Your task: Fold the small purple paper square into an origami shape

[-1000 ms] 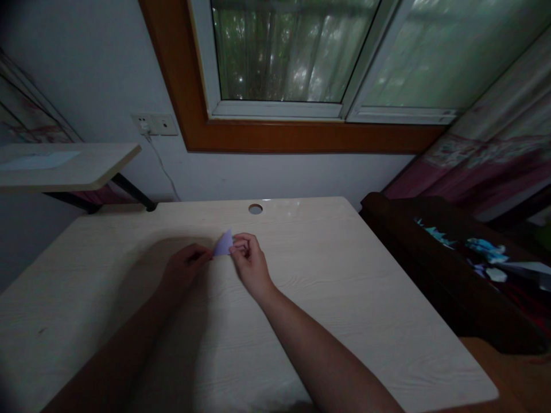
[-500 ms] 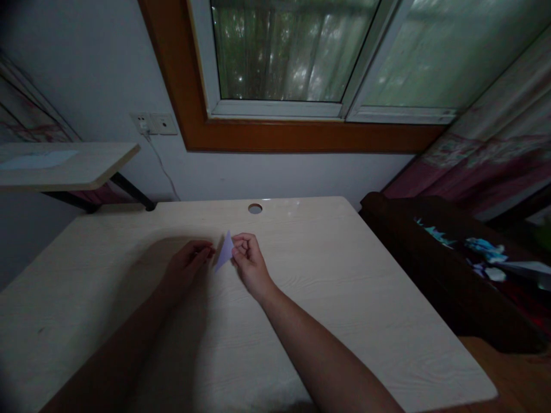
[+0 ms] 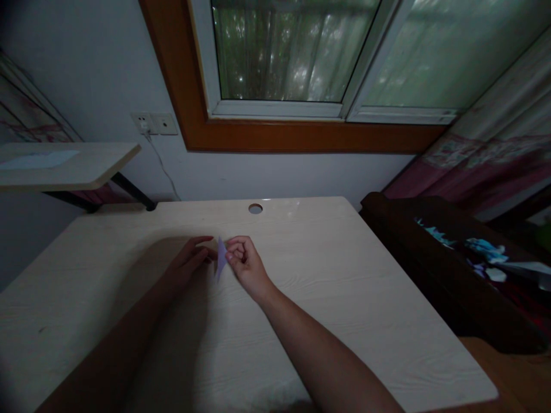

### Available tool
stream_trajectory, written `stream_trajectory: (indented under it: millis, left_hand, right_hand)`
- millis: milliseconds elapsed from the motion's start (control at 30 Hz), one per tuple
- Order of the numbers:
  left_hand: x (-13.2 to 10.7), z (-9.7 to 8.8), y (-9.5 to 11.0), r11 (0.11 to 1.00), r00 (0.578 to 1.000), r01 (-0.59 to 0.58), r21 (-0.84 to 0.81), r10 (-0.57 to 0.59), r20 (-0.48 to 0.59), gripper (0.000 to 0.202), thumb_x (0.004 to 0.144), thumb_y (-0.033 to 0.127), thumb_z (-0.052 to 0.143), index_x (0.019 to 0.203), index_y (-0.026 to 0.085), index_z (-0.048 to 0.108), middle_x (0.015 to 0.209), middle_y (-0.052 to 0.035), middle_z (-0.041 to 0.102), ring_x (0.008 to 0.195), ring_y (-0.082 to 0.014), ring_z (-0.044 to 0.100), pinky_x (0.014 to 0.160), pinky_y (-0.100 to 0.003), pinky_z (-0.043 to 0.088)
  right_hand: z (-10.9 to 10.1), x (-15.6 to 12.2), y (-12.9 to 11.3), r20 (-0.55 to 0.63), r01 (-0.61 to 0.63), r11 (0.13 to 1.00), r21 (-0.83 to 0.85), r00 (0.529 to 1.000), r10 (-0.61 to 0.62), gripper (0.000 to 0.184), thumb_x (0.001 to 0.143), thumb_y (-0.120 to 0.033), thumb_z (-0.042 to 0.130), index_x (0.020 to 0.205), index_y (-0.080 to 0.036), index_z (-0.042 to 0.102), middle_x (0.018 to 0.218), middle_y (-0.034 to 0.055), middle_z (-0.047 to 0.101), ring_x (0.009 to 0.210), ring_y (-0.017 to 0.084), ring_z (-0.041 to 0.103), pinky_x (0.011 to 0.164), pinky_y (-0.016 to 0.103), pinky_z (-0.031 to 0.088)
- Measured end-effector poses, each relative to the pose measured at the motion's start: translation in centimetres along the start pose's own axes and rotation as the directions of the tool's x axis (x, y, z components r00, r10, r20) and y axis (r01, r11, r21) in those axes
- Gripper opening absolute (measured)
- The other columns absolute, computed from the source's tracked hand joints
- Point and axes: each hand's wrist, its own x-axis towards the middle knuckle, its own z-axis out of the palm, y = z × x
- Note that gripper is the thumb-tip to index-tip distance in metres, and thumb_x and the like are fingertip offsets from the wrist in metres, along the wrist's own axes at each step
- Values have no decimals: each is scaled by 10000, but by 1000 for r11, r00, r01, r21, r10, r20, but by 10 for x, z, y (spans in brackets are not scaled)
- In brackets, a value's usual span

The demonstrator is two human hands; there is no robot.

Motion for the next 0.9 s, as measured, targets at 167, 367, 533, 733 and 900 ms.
stream_trajectory:
  millis: [167,367,533,733,900]
  left_hand:
    - [0,-2,7,997,999,-6,-82,2,-51,423,836,353,670,1206,181,559,865,-25,671,819,-159,637,786,-296,493]
    - [0,-5,0,978,999,-45,-202,41,-23,528,721,275,790,1187,209,550,832,-2,666,776,-153,653,731,-275,507]
    - [2,-5,-4,975,1000,-20,-221,21,2,555,648,271,846,1128,206,577,885,-18,707,788,-170,678,730,-289,532]
    - [1,-6,-3,1000,995,0,14,2,-103,370,676,358,820,967,172,689,921,-55,724,855,-206,677,789,-329,547]
    - [1,-6,-3,995,986,18,102,0,-166,291,712,360,789,946,195,738,927,-50,744,874,-212,681,799,-323,543]
  right_hand:
    - [2,0,-3,-29,-8,999,-40,1000,7,314,824,-400,711,1022,-252,518,822,-13,560,711,136,522,658,266,402]
    - [3,1,-4,-85,-16,993,-114,996,6,269,838,-372,680,1011,-238,524,817,-13,562,705,133,513,662,264,403]
    - [-2,1,9,-45,5,981,-194,999,-14,202,892,-310,614,1060,-230,535,846,-14,558,673,118,473,630,252,365]
    - [-3,1,10,-30,5,978,-210,999,-12,202,896,-341,609,1054,-232,545,842,-11,566,691,128,496,653,256,389]
    - [-2,-1,5,-86,8,986,-167,996,-22,196,900,-375,614,1032,-240,564,849,-6,574,741,140,527,686,263,411]
